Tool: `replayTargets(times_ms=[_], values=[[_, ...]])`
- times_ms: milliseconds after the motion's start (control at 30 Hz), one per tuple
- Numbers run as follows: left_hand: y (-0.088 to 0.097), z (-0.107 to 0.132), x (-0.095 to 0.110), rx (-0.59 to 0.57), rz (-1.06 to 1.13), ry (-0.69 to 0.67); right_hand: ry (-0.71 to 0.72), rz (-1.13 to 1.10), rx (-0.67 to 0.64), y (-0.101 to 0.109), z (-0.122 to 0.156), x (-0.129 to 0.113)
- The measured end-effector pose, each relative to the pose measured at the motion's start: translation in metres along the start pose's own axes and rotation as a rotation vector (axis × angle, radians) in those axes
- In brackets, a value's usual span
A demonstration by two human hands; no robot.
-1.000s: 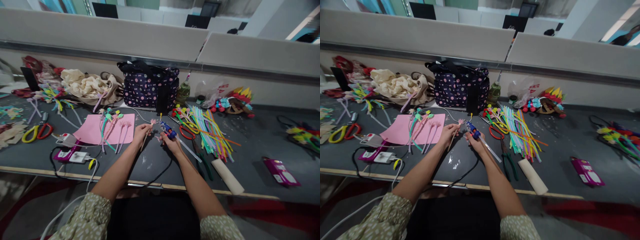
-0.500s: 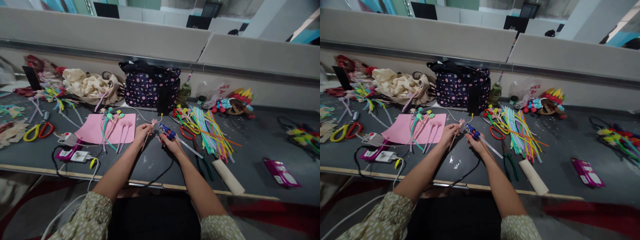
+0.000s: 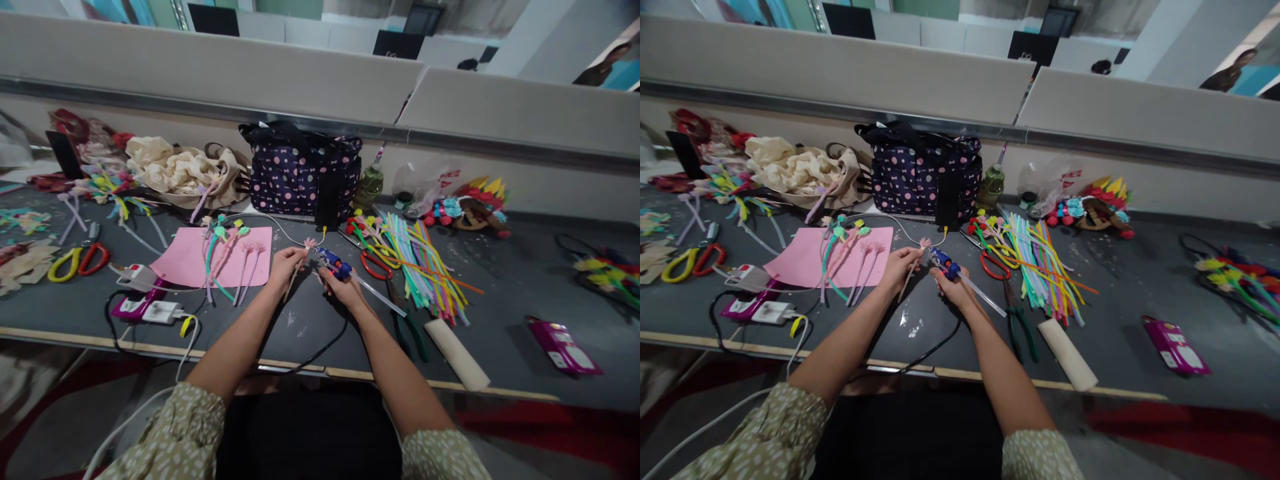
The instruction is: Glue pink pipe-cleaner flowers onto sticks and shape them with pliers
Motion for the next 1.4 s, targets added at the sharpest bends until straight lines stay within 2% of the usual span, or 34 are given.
replayTargets(times_ms=[1400], values=[[0.0001, 0.0002, -0.0004, -0.005, 0.005, 0.005, -0.001, 0.085, -0.011, 0.0022, -0.0001, 0.0029]])
Point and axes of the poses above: each hand's wrist, its own z-axis away from the middle knuckle, its own y-axis out of the back of the hand, x = y × z, the point moved 7 cm from there along -z, towards the middle knuckle, and after that the axes turned 15 degrees about y, right-handed, at the moved point
